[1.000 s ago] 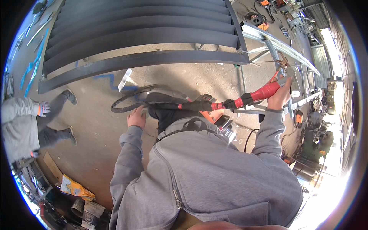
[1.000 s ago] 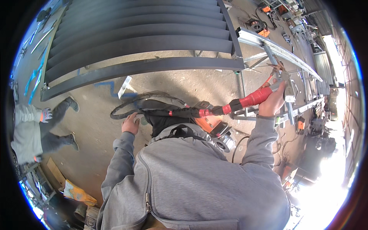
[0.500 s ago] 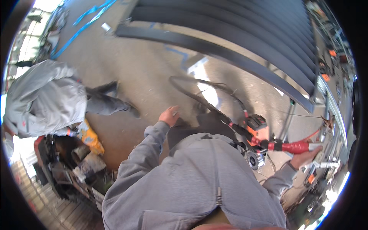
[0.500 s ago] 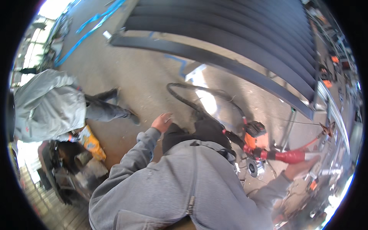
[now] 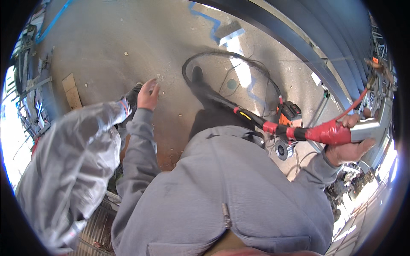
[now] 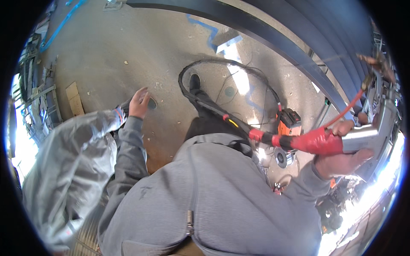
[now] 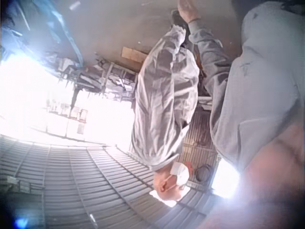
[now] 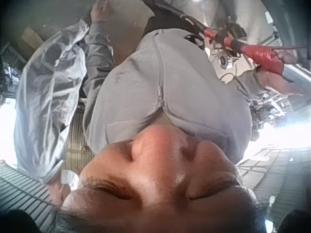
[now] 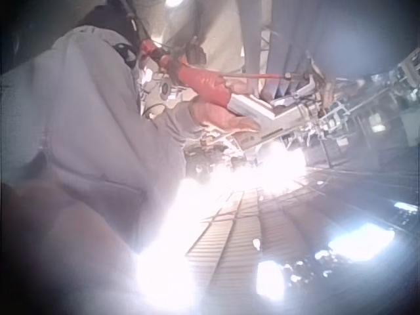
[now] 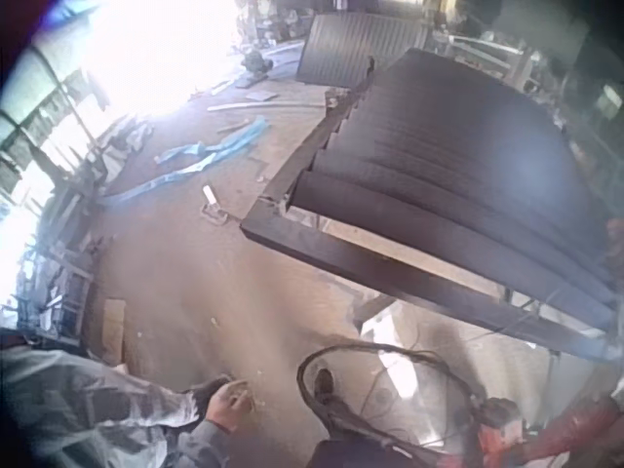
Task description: The person positions a large curved metal sheet against a metal frame and uses a welding torch to tack and weld the sheet to the frame. They reposition the sheet and continue welding along the edges, creating visible sparks and molten metal at the joints.
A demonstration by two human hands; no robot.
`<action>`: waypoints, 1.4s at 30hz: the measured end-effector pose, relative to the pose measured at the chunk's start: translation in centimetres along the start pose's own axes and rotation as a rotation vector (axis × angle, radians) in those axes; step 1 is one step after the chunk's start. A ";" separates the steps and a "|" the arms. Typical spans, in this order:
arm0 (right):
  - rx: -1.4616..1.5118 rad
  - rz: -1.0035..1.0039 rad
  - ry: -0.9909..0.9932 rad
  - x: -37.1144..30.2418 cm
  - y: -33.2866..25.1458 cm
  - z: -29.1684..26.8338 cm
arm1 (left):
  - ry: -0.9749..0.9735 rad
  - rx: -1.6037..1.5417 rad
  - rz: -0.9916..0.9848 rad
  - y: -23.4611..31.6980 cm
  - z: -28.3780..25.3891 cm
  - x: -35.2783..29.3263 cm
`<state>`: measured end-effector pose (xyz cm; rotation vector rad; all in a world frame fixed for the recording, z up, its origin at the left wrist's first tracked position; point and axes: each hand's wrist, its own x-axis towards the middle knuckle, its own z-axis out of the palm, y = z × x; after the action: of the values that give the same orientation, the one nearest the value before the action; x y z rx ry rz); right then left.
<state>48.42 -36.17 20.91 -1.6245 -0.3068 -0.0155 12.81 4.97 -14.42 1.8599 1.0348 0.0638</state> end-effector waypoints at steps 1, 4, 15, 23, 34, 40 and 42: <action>0.068 0.024 -0.040 0.9 0.5 2.6 | 0.001 -0.003 -0.049 -1.0 -1.0 0.1; 0.061 0.030 -0.039 1.7 1.7 8.2 | -0.070 0.012 -0.246 -4.3 -4.1 -4.3; 0.567 0.136 -0.246 0.2 0.5 11.4 | -0.139 -0.125 -0.355 -0.6 -10.2 -4.2; 0.264 0.241 -0.121 -1.0 0.0 13.9 | -0.277 -0.040 0.249 23.9 -13.5 11.8; 0.099 0.246 0.234 -1.1 -1.3 29.9 | -1.428 -0.578 0.716 41.9 -1.8 22.5; 0.047 0.225 0.620 -1.5 -4.8 43.3 | -2.280 -0.306 0.201 40.5 -7.5 24.0; -0.057 0.295 0.883 -2.0 -6.2 47.2 | -2.417 -0.039 0.212 39.4 -10.3 25.3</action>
<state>36.93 10.06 22.64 -1.5497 0.6134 -0.5039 48.86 22.83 11.62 0.7480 -0.8584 -1.5397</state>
